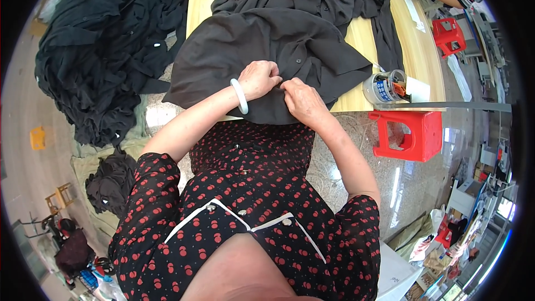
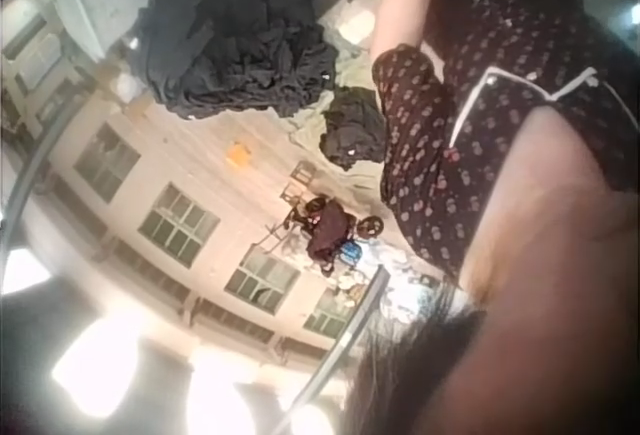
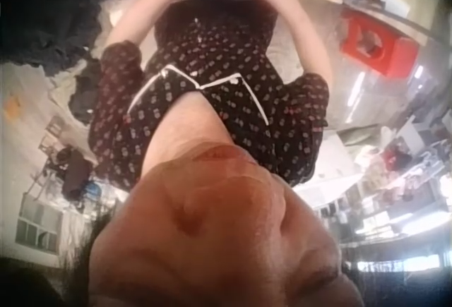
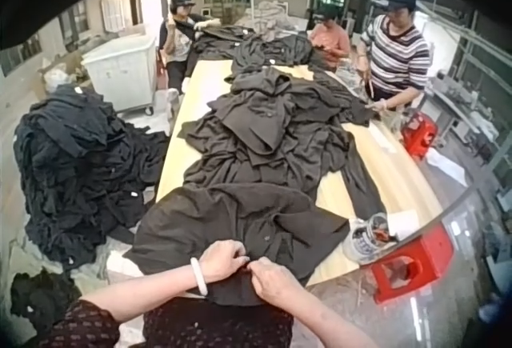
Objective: Inspecting and sorting black garment pieces at a factory workbench.
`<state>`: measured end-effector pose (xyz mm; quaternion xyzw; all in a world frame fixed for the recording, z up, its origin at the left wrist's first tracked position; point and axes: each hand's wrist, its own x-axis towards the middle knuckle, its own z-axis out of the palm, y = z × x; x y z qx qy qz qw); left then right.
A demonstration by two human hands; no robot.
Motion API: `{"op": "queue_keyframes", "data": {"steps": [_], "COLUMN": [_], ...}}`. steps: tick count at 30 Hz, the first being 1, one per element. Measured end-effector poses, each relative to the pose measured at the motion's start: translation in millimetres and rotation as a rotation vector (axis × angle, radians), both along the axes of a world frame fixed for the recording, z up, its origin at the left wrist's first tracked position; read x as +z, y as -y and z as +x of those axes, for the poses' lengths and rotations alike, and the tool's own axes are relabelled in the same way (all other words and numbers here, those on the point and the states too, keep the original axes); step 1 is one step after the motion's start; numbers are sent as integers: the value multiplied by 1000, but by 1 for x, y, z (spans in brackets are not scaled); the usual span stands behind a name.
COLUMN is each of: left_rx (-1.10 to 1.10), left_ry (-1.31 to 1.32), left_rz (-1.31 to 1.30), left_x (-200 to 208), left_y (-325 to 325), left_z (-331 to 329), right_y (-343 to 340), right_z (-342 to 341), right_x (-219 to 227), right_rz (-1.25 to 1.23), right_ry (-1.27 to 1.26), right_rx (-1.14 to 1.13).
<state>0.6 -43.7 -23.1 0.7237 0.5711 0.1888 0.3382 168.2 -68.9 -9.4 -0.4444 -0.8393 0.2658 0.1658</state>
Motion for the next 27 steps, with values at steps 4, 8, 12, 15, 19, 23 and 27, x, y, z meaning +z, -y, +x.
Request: {"op": "queue_keyframes", "data": {"steps": [4,8,12,15,19,23,27], "left_rx": [94,102,-21,-30,101,173,138], "left_ry": [90,130,10,-17,143,332,307], "left_rz": [87,114,59,57,-112,-309,-254], "left_x": [2,3,1,-3,-6,-7,-5], "left_y": [9,10,4,2,1,1,1], "left_z": [1,1,-5,-5,-3,-4,-6], "right_y": [-2,-7,-9,-8,-9,-9,-8], "right_z": [-2,-1,-2,-7,-10,-13,-13], "right_x": [-7,-10,-9,-9,-9,-11,-13], "right_rz": [12,23,59,13,-36,-33,148], "right_ry": [-5,-126,-239,-235,-284,-311,-260], "right_rx": [-30,-51,-64,-131,-169,-235,-199]}}
